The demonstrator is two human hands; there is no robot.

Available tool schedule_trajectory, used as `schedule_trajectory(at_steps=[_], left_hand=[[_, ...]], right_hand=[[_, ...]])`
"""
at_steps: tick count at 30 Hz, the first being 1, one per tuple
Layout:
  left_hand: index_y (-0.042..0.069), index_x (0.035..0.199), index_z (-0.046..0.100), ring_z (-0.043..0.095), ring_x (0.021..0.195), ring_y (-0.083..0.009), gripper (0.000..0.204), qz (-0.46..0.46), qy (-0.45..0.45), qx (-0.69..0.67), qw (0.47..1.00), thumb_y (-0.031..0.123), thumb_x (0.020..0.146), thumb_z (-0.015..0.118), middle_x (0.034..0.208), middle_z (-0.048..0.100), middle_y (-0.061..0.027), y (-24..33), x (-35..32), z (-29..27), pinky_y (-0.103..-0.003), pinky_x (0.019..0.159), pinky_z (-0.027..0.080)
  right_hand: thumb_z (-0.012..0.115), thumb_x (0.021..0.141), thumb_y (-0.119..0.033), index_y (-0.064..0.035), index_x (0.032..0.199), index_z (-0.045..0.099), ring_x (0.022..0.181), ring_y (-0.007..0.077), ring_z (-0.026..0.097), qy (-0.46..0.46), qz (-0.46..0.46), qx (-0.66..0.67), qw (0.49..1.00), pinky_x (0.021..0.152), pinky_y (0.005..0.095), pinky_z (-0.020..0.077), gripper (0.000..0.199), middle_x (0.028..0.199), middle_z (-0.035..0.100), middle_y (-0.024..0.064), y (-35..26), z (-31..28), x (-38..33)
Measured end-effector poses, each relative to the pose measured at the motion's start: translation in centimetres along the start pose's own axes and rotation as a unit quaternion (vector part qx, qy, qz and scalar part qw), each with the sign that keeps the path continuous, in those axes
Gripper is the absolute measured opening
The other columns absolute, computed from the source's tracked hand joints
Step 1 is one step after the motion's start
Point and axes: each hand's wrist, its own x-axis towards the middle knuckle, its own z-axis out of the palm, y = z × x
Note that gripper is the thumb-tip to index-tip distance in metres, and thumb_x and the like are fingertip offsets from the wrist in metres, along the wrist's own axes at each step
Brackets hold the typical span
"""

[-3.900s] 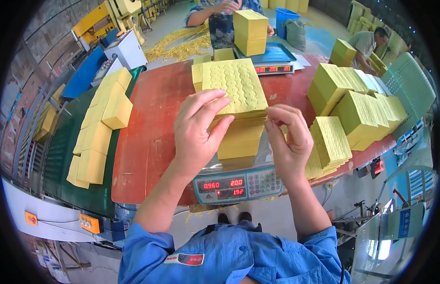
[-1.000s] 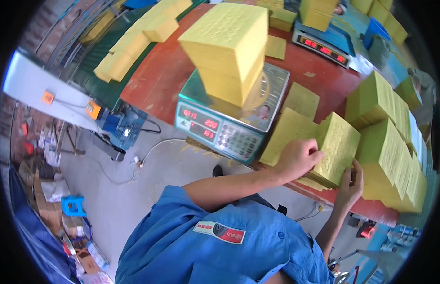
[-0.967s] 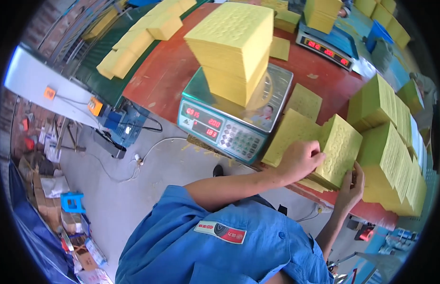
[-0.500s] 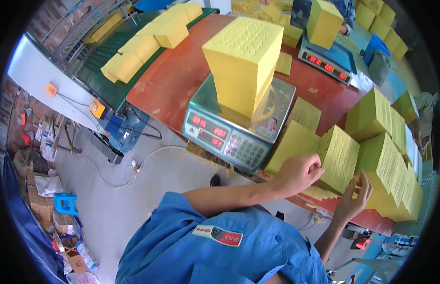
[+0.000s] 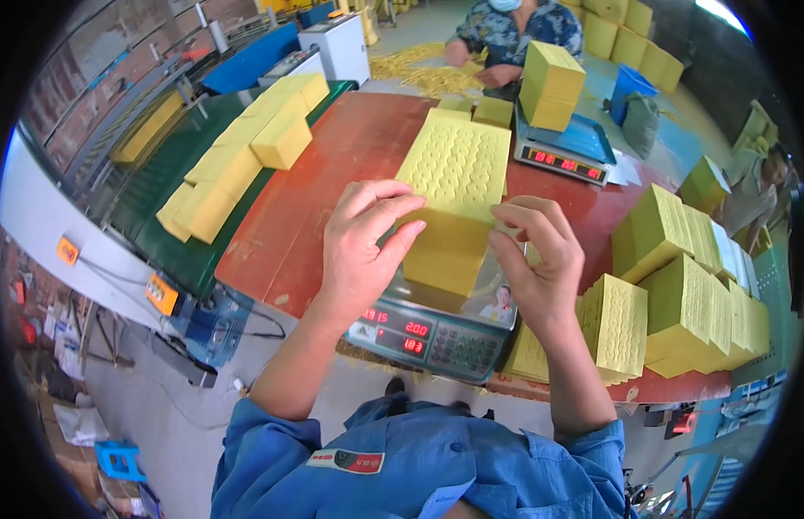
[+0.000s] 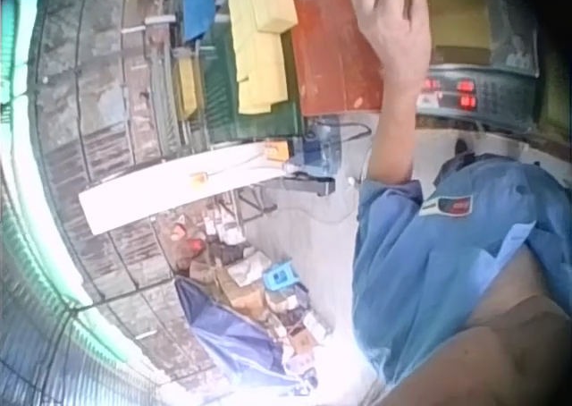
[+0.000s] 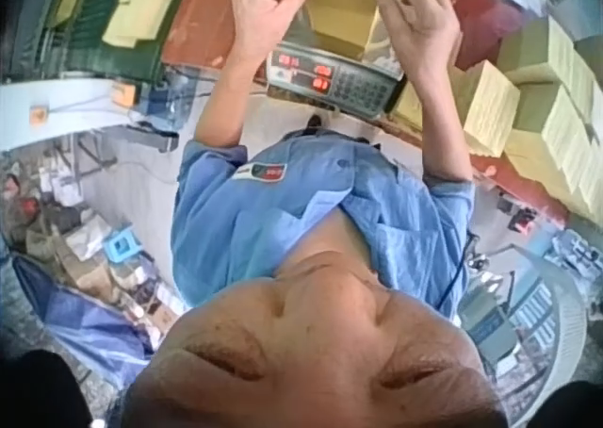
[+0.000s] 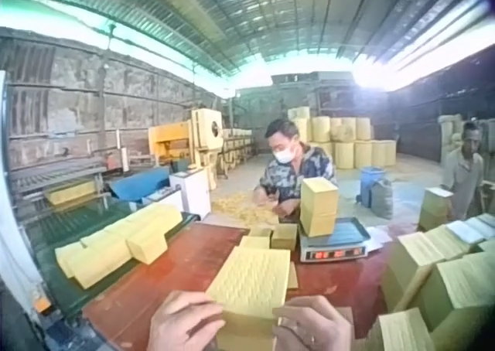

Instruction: The recorder weighs and stacks bundles of yellow paper products on a digital scale in a production environment.

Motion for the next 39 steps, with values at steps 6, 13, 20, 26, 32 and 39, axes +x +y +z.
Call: schedule_trajectory(at_steps=[6,13,20,26,32,39], left_hand=[[0.002,0.098,0.073,0.064,0.092,-0.0234,0.024,0.049,-0.056,-0.037,0.997,-0.004,0.076,0.078,0.103,0.068,-0.0075,-4.3,2.0,-0.8,-0.033,0.077,0.053],[0.002,0.090,0.072,0.063,0.085,-0.0229,0.017,0.116,-0.085,-0.071,0.987,-0.005,0.076,0.078,0.095,0.068,-0.0061,-6.0,3.7,-0.9,-0.033,0.071,0.052],[0.003,0.088,0.069,0.061,0.080,-0.0242,0.017,0.165,-0.066,-0.078,0.981,-0.006,0.075,0.077,0.093,0.068,-0.0063,-5.6,4.3,-1.1,-0.034,0.067,0.049],[0.004,0.092,0.068,0.059,0.074,-0.0239,0.020,0.229,-0.013,-0.031,0.973,-0.003,0.076,0.077,0.094,0.067,-0.0070,-4.0,2.3,-2.8,-0.034,0.064,0.046],[0.003,0.099,0.069,0.058,0.075,-0.0214,0.022,0.189,0.004,-0.043,0.981,0.000,0.078,0.077,0.105,0.066,-0.0106,-2.8,-1.0,-2.8,-0.033,0.064,0.046],[0.002,0.126,0.052,0.059,0.084,-0.0076,0.027,-0.308,-0.006,-0.439,0.844,0.007,0.100,0.057,0.115,0.060,-0.0089,-0.4,-4.5,-0.5,-0.023,0.059,0.050]], right_hand=[[0.075,0.078,0.003,-0.0028,0.095,0.071,0.090,0.0274,0.068,0.031,0.027,-0.056,0.998,0.078,0.0355,0.0546,0.018,0.102,0.067,0.0114,0.3,2.9,0.5],[0.072,0.080,0.004,-0.0004,0.089,0.069,0.088,0.0258,0.067,0.084,0.044,-0.105,0.990,0.077,0.0349,0.0533,0.010,0.095,0.068,0.0106,-0.9,4.2,1.2],[0.070,0.081,0.007,0.0006,0.088,0.069,0.085,0.0245,0.065,0.121,0.017,-0.131,0.984,0.075,0.0346,0.0522,0.009,0.093,0.068,0.0095,-2.4,4.2,1.2],[0.070,0.085,0.006,0.0014,0.090,0.069,0.082,0.0159,0.062,0.135,0.029,-0.104,0.985,0.071,0.0278,0.0504,0.007,0.101,0.068,0.0102,-4.8,4.2,-0.6],[0.068,0.092,0.003,0.0019,0.096,0.067,0.083,0.0090,0.058,0.132,0.142,0.129,0.973,0.072,0.0232,0.0478,0.004,0.112,0.067,0.0115,-4.9,4.7,-3.1],[0.068,0.087,0.008,0.0003,0.094,0.068,0.078,0.0095,0.060,0.148,0.122,0.082,0.978,0.067,0.0229,0.0486,0.011,0.105,0.070,0.0086,-4.2,2.8,-5.6]])
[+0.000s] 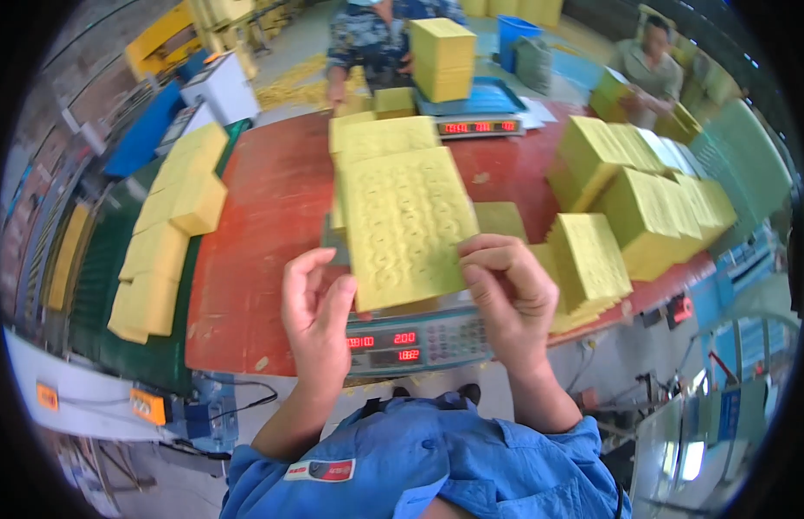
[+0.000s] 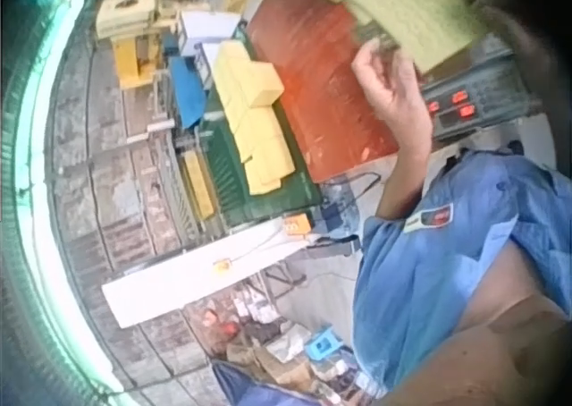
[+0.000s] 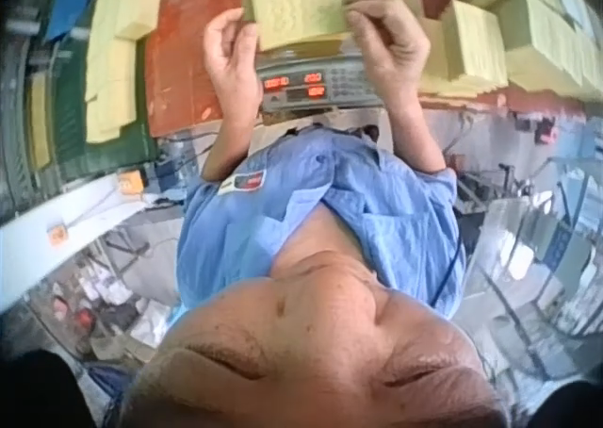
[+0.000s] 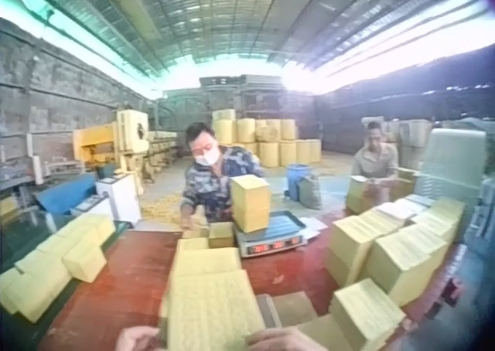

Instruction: The recorder weighs and stacks bundles of yellow paper products on a digital scale in a production environment.

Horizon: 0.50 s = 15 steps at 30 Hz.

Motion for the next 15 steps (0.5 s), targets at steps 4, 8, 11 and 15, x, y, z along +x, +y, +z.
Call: schedule_trajectory(at_steps=[4,8,11,15], left_hand=[[0.002,0.129,0.048,0.062,0.087,-0.0101,0.036,0.006,-0.033,-0.020,0.999,-0.003,0.094,0.057,0.102,0.066,-0.0090,0.4,-2.0,4.7,-0.026,0.082,0.050],[0.003,0.123,0.052,0.055,0.068,-0.0053,0.031,-0.049,-0.171,-0.013,0.984,-0.005,0.095,0.061,0.089,0.062,-0.0030,-2.6,-1.9,11.9,-0.019,0.058,0.046],[0.002,0.118,0.055,0.055,0.068,-0.0052,0.024,-0.056,-0.225,-0.001,0.973,-0.003,0.095,0.062,0.087,0.061,-0.0021,-6.3,-1.6,17.9,-0.021,0.058,0.046],[0.002,0.116,0.055,0.057,0.070,-0.0054,0.021,-0.073,-0.248,0.035,0.965,-0.001,0.096,0.062,0.087,0.062,-0.0022,-10.9,-2.4,23.0,-0.022,0.058,0.047]], right_hand=[[0.069,0.085,0.009,-0.0006,0.095,0.068,0.083,0.0162,0.066,-0.017,-0.015,-0.059,0.998,0.071,0.0262,0.0525,0.014,0.105,0.070,0.0111,-1.0,-4.8,-1.2],[0.068,0.084,0.011,-0.0026,0.100,0.069,0.084,0.0131,0.064,0.079,-0.003,-0.186,0.979,0.068,0.0234,0.0489,0.021,0.112,0.069,0.0088,0.3,-12.3,-2.2],[0.067,0.084,0.011,-0.0026,0.100,0.070,0.079,0.0078,0.058,0.150,0.051,-0.202,0.967,0.066,0.0220,0.0455,0.021,0.113,0.069,0.0059,2.9,-17.7,-2.6],[0.067,0.085,0.010,-0.0010,0.099,0.070,0.077,0.0047,0.054,0.181,0.093,-0.196,0.959,0.065,0.0213,0.0439,0.018,0.113,0.068,0.0035,6.5,-22.9,-3.2]])
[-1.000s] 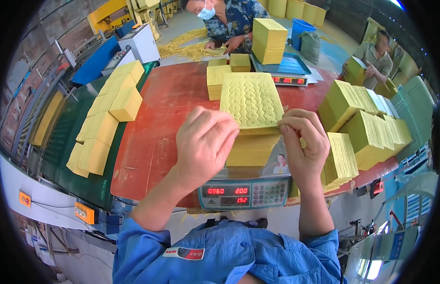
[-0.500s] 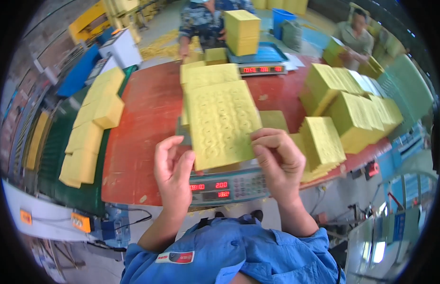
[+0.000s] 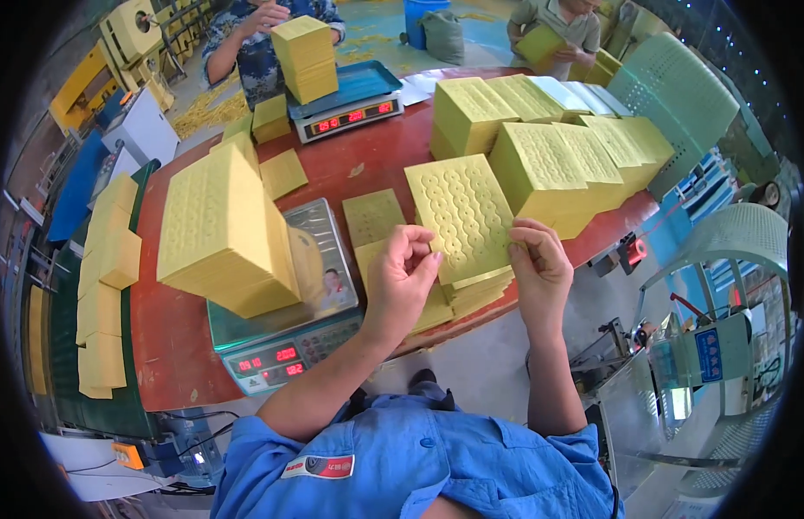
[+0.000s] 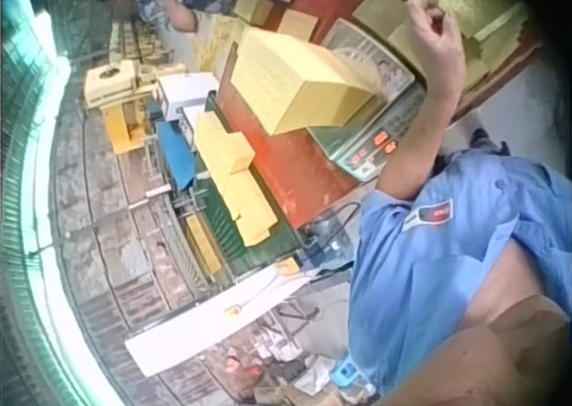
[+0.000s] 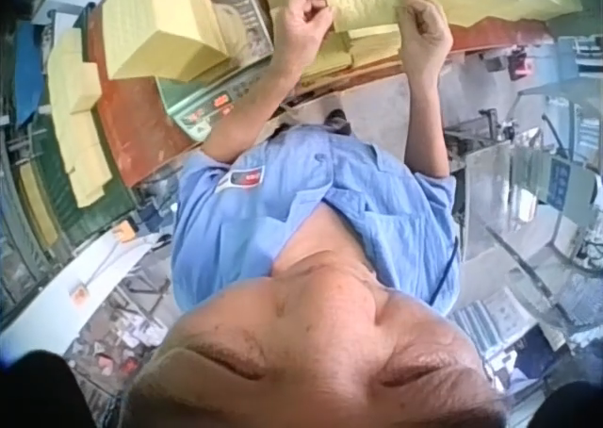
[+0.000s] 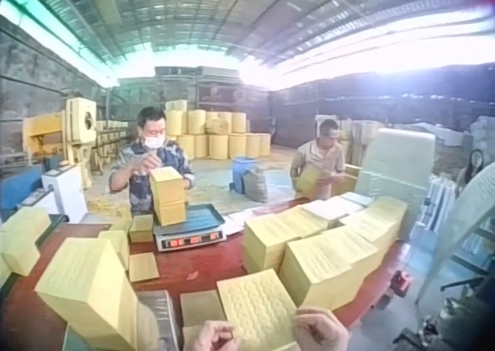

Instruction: The recorder weighs and stacks bundles of yellow paper products on a digital scale in a production environment.

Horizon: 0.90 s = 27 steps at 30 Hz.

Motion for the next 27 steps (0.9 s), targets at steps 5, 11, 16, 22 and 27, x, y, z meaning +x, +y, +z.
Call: schedule_trajectory(at_steps=[5,11,16,22,27], left_hand=[[0.002,0.111,0.057,0.056,0.070,-0.0054,0.018,-0.026,0.022,0.045,0.998,0.000,0.094,0.064,0.085,0.061,-0.0009,-3.0,0.7,2.9,-0.022,0.061,0.048],[0.002,0.106,0.061,0.056,0.070,-0.0050,0.014,-0.031,0.079,0.094,0.992,-0.001,0.093,0.064,0.085,0.061,0.0000,-3.1,-0.2,4.4,-0.022,0.062,0.047],[0.001,0.103,0.064,0.057,0.067,-0.0050,0.011,-0.023,0.122,0.126,0.984,0.000,0.092,0.065,0.080,0.063,-0.0001,-4.3,-1.3,4.2,-0.023,0.060,0.047],[0.001,0.104,0.065,0.060,0.069,-0.0181,0.017,0.075,0.117,0.160,0.977,0.003,0.088,0.070,0.080,0.060,-0.0093,-4.1,-1.9,4.3,-0.032,0.061,0.048],[0.003,0.100,0.066,0.060,0.068,-0.0190,0.017,0.103,0.137,0.155,0.973,-0.004,0.085,0.071,0.079,0.059,-0.0090,0.5,-4.5,1.5,-0.032,0.060,0.047]], right_hand=[[0.067,0.084,0.009,-0.0001,0.097,0.070,0.078,0.0072,0.059,-0.035,0.021,-0.056,0.998,0.068,0.0225,0.0479,0.017,0.108,0.069,0.0048,3.3,-2.1,1.1],[0.068,0.081,0.009,-0.0008,0.096,0.070,0.089,0.0198,0.069,-0.105,0.001,-0.107,0.989,0.079,0.0286,0.0556,0.019,0.103,0.070,0.0087,3.9,-2.1,1.9],[0.068,0.080,0.010,-0.0007,0.095,0.070,0.094,0.0227,0.066,-0.117,-0.072,-0.151,0.979,0.077,0.0310,0.0533,0.018,0.103,0.070,0.0093,4.5,-1.8,1.1],[0.067,0.080,0.010,0.0008,0.095,0.071,0.099,0.0305,0.062,-0.102,-0.155,-0.233,0.955,0.089,0.0387,0.0496,0.018,0.101,0.070,0.0127,3.3,-1.7,0.4],[0.069,0.078,0.009,-0.0007,0.096,0.070,0.101,0.0293,0.063,-0.130,-0.175,-0.149,0.965,0.090,0.0402,0.0498,0.021,0.102,0.069,0.0120,-2.6,1.5,-1.4]])
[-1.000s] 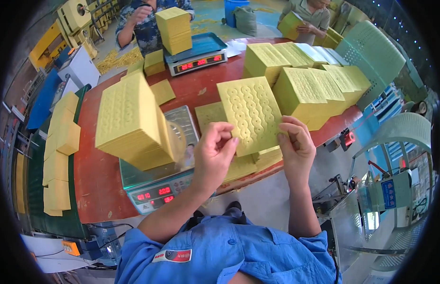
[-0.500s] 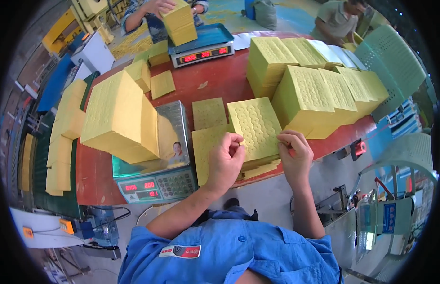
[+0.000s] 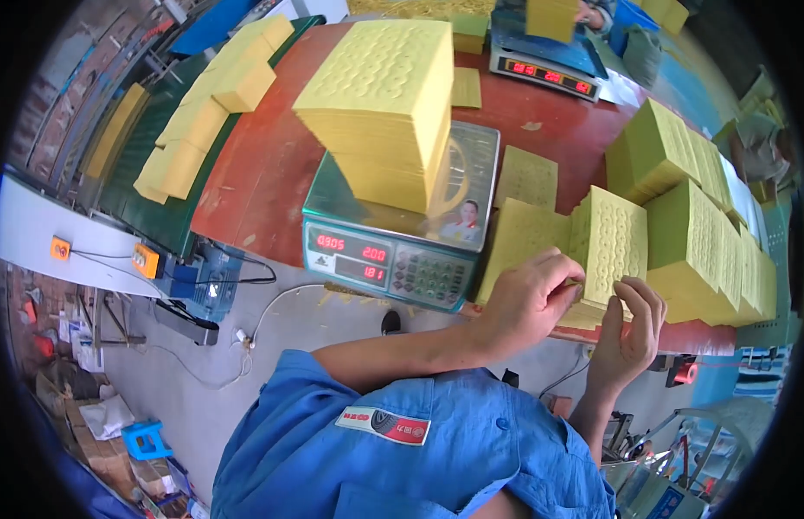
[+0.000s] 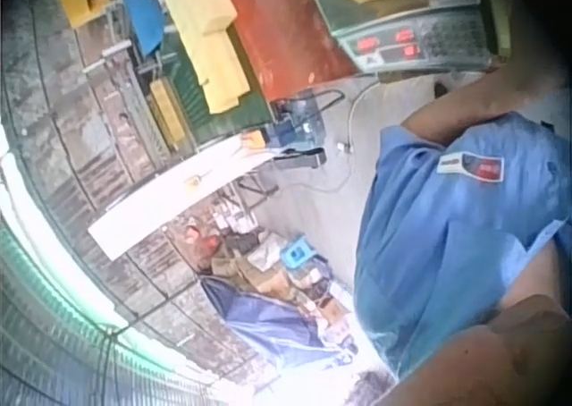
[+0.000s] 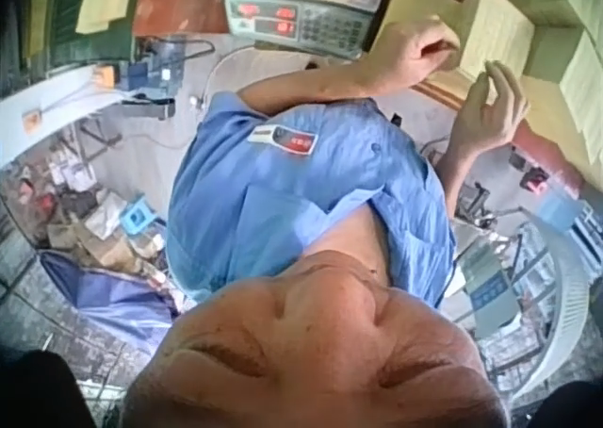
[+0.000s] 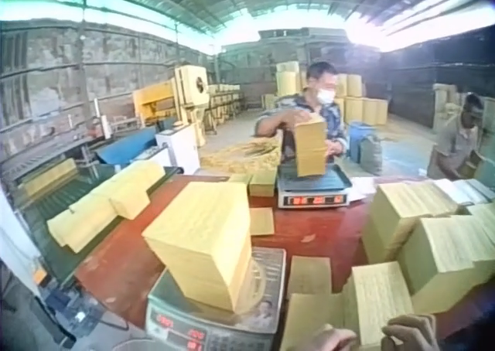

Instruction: The recorder weighs and stacks bundles of yellow paper products on a digital scale in a production environment.

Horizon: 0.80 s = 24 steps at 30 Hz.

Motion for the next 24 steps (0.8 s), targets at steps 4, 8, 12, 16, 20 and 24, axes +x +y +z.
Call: schedule_trajectory(at_steps=[4,8,12,16,20,24], left_hand=[[0.004,0.098,0.067,0.057,0.067,-0.0160,0.017,0.093,0.052,0.058,0.993,-0.006,0.084,0.072,0.079,0.058,-0.0070,2.3,0.3,-6.7,-0.030,0.059,0.045],[0.002,0.097,0.069,0.054,0.069,-0.0108,0.011,0.071,0.104,0.109,0.986,-0.005,0.089,0.070,0.081,0.059,-0.0033,4.3,0.6,-14.8,-0.025,0.060,0.042],[0.000,0.103,0.066,0.049,0.073,-0.0035,0.011,0.071,0.156,0.129,0.977,-0.005,0.094,0.066,0.089,0.057,0.0010,3.5,1.0,-22.2,-0.019,0.064,0.039],[0.000,0.098,0.068,0.051,0.066,-0.0057,0.011,0.113,0.189,0.121,0.968,-0.008,0.090,0.068,0.081,0.058,-0.0008,2.3,2.3,-27.3,-0.021,0.058,0.040],[-0.001,0.097,0.068,0.052,0.066,-0.0048,0.011,0.125,0.172,0.112,0.971,-0.008,0.090,0.068,0.082,0.059,-0.0003,1.4,3.1,-30.0,-0.021,0.057,0.040],[-0.001,0.100,0.067,0.051,0.070,-0.0041,0.009,0.123,0.130,0.105,0.978,-0.005,0.091,0.068,0.086,0.059,-0.0002,0.8,4.4,-31.1,-0.020,0.060,0.040]], right_hand=[[0.070,0.074,0.013,-0.0016,0.097,0.070,0.098,0.0298,0.063,-0.054,-0.066,0.100,0.991,0.088,0.0388,0.0504,0.027,0.103,0.069,0.0116,-5.8,3.2,1.4],[0.070,0.073,0.013,-0.0019,0.098,0.070,0.096,0.0298,0.063,-0.080,-0.118,0.142,0.980,0.087,0.0383,0.0503,0.030,0.102,0.069,0.0117,-10.8,6.6,3.4],[0.070,0.073,0.012,-0.0024,0.100,0.071,0.097,0.0292,0.063,-0.047,-0.159,0.171,0.971,0.086,0.0378,0.0505,0.031,0.103,0.069,0.0118,-14.4,10.6,5.2],[0.070,0.075,0.011,-0.0029,0.102,0.072,0.102,0.0288,0.063,-0.018,-0.130,0.145,0.981,0.089,0.0370,0.0508,0.031,0.108,0.069,0.0113,-16.6,13.6,6.0],[0.069,0.076,0.010,-0.0030,0.103,0.072,0.105,0.0285,0.063,-0.006,-0.103,0.127,0.986,0.092,0.0369,0.0507,0.030,0.111,0.069,0.0112,-17.8,15.1,5.9],[0.069,0.076,0.010,-0.0028,0.103,0.072,0.105,0.0282,0.063,0.017,-0.102,0.093,0.990,0.091,0.0375,0.0508,0.030,0.111,0.069,0.0119,-18.6,15.6,5.9]])
